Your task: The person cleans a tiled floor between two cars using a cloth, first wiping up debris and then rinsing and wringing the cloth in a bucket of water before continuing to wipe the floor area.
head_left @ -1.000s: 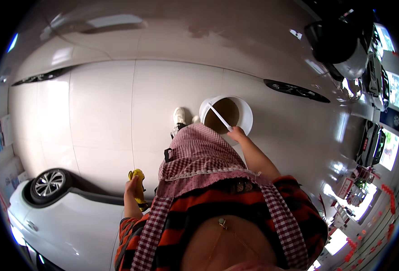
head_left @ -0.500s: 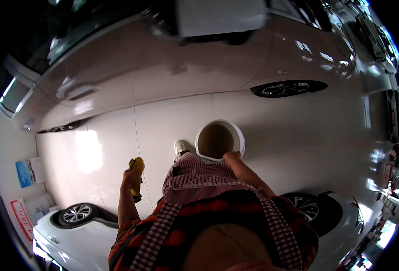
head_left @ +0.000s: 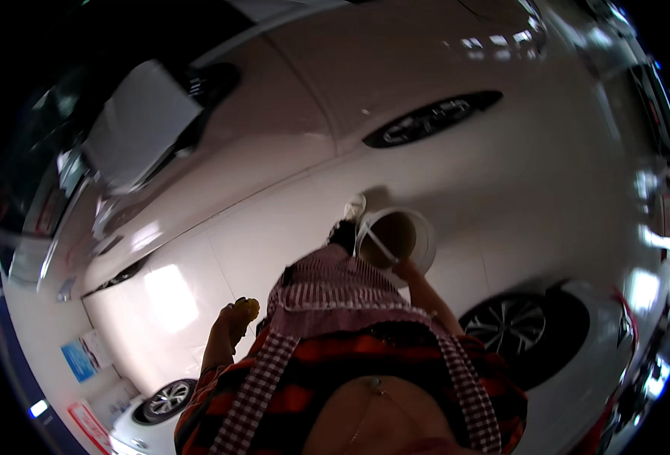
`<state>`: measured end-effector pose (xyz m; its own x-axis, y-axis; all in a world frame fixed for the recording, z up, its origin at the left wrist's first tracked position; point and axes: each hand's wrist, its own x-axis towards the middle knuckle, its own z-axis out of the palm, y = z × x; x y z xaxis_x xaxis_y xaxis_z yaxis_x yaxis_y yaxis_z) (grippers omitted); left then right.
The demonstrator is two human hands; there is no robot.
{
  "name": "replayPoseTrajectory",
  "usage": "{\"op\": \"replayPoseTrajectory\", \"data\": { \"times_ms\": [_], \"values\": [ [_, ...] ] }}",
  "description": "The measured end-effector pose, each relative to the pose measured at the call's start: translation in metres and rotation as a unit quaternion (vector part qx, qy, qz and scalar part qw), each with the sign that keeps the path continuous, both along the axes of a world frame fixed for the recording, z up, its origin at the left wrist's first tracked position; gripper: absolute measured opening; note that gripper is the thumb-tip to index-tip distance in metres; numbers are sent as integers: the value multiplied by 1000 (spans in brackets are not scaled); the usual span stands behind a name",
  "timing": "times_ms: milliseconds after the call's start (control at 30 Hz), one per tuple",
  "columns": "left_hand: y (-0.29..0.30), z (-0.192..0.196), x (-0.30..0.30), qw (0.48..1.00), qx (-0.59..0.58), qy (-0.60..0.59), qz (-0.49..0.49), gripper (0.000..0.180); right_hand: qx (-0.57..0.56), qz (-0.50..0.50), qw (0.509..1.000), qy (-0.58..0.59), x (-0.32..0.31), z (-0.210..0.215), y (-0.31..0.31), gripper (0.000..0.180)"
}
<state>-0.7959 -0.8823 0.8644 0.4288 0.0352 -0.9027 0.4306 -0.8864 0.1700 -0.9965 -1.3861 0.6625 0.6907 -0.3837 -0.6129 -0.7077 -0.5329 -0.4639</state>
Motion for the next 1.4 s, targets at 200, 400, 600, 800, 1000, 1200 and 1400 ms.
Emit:
{"op": "replayPoseTrajectory", "data": {
  "times_ms": [200, 400, 600, 800, 1000, 1200, 1400],
  "values": [
    [-89, -9, 81, 996, -29, 49, -73, 42, -36, -136, 989, 39, -41, 52, -72, 58],
    [-236, -2, 175, 978, -60, 71, -189, 39, -50, -314, 933, 170, -105, 74, -137, 44],
    [-394, 5, 202, 970, -26, 44, -239, 37, 29, -292, 922, 251, -129, 65, -242, 40],
    [-517, 4, 184, 934, 55, 69, -346, 60, 64, -299, 927, 219, -150, 65, -283, 35],
    [-551, -9, 180, 884, 147, 33, -442, 73, 26, -180, 980, 78, -157, -1, -320, 25],
    [-713, -37, 180, 836, 108, 52, -535, 67, 81, -243, 957, 132, -228, -70, -433, 30],
    [-769, 7, 178, 867, 129, 64, -478, 63, 73, -152, 959, 229, -113, 96, -584, 30]
  ]
}}
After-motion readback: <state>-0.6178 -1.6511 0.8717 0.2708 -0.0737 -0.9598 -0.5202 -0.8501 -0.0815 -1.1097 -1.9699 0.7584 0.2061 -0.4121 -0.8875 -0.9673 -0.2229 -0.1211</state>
